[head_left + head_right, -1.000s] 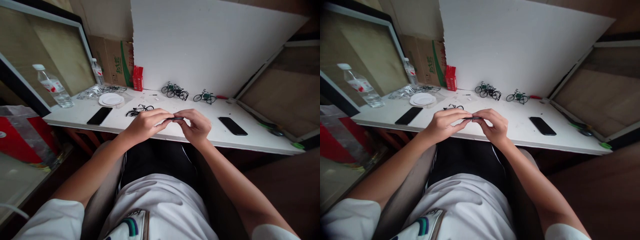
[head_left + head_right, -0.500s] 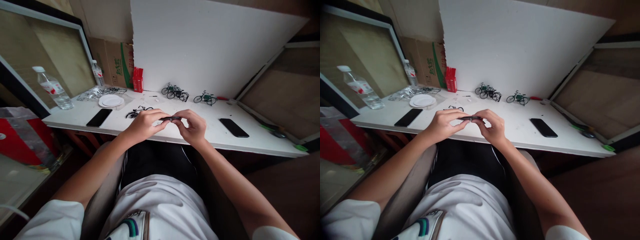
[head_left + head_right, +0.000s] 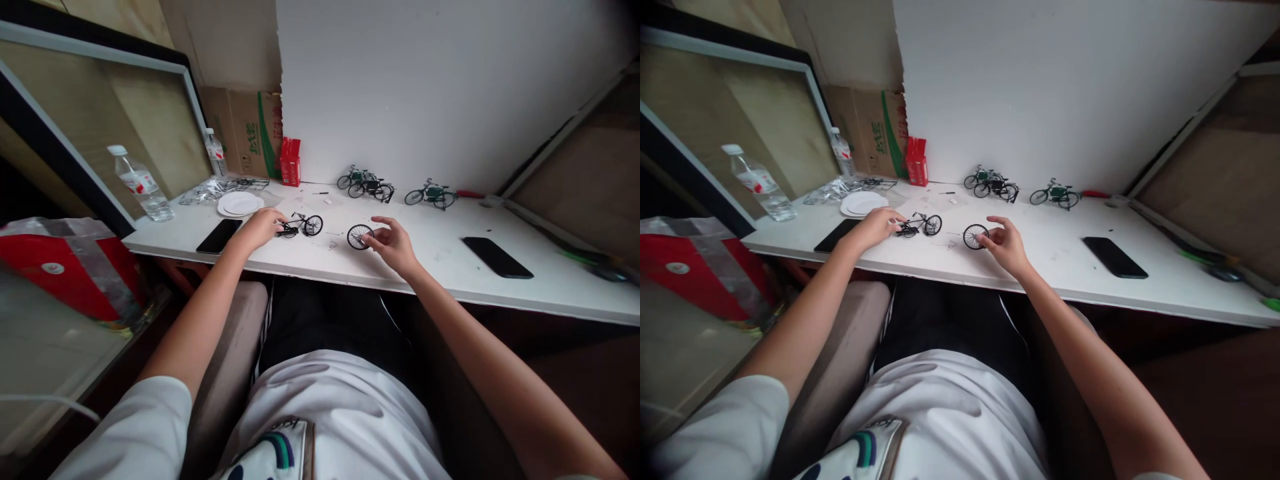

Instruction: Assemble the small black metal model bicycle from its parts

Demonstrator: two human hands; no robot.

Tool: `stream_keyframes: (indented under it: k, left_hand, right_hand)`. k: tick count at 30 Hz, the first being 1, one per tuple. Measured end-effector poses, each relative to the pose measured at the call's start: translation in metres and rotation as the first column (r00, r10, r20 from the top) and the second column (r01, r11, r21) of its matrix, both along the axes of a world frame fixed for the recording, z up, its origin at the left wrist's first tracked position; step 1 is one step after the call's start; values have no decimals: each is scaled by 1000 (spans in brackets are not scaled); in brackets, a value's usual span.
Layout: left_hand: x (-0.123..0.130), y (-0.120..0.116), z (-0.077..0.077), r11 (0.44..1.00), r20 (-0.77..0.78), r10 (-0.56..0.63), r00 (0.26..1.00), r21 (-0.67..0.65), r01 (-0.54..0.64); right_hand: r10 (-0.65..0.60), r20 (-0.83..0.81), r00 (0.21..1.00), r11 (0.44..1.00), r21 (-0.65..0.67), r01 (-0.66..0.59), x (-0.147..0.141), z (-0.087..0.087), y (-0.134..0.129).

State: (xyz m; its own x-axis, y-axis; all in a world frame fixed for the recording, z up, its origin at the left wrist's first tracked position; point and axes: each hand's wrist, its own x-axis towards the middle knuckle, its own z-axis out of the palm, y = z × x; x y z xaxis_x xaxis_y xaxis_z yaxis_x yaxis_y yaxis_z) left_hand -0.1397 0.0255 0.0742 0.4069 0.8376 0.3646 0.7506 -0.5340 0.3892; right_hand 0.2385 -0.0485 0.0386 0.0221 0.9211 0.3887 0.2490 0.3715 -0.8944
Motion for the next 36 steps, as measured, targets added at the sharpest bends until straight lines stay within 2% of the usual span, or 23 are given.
stream_keyframes:
  k: [5,15,19,22,24,26,29,31,33,34,36]
  left_hand:
    - [3,8,-18,999,-79,-52,996,-4,52]
    - [13,8,-29,998,-42,-5,999,-65,3]
    - [16,10,-31,995,78,53,996,-90,-46]
    - [19,12,-30,992,246,97,964,-105,-73]
    - [23,12,-29,980,393,141,909,-187,-70]
    - [31,10,-28,952,546,192,815,-306,-19]
    - [50,0,-27,892,742,211,636,-413,185]
    - [67,-11,-26,859,843,195,501,-393,328]
    - [85,-25,-25,817,904,166,394,-350,458]
    - [94,-32,-25,791,923,147,355,-325,518]
    - [108,-47,-24,742,939,98,329,-290,605]
  right_hand:
    - [61,38,997,998,-18,-60,2,-3,0]
    - [19,248,969,999,20,-25,0,-5,-2]
    - [26,293,956,1000,3,-28,0,-7,-3]
    - [-29,350,936,999,33,19,1,-13,-1]
    - [-80,417,906,996,64,58,2,-17,1]
    - [-143,494,857,985,151,77,1,-18,3]
    - [-276,555,785,910,413,27,-7,-13,1]
    - [-310,544,780,837,545,-47,-18,-5,-6]
    - [-312,519,796,779,619,-98,-31,4,-17]
    - [-306,510,804,760,640,-116,-38,8,-23]
    - [-292,498,817,733,665,-144,-51,13,-34]
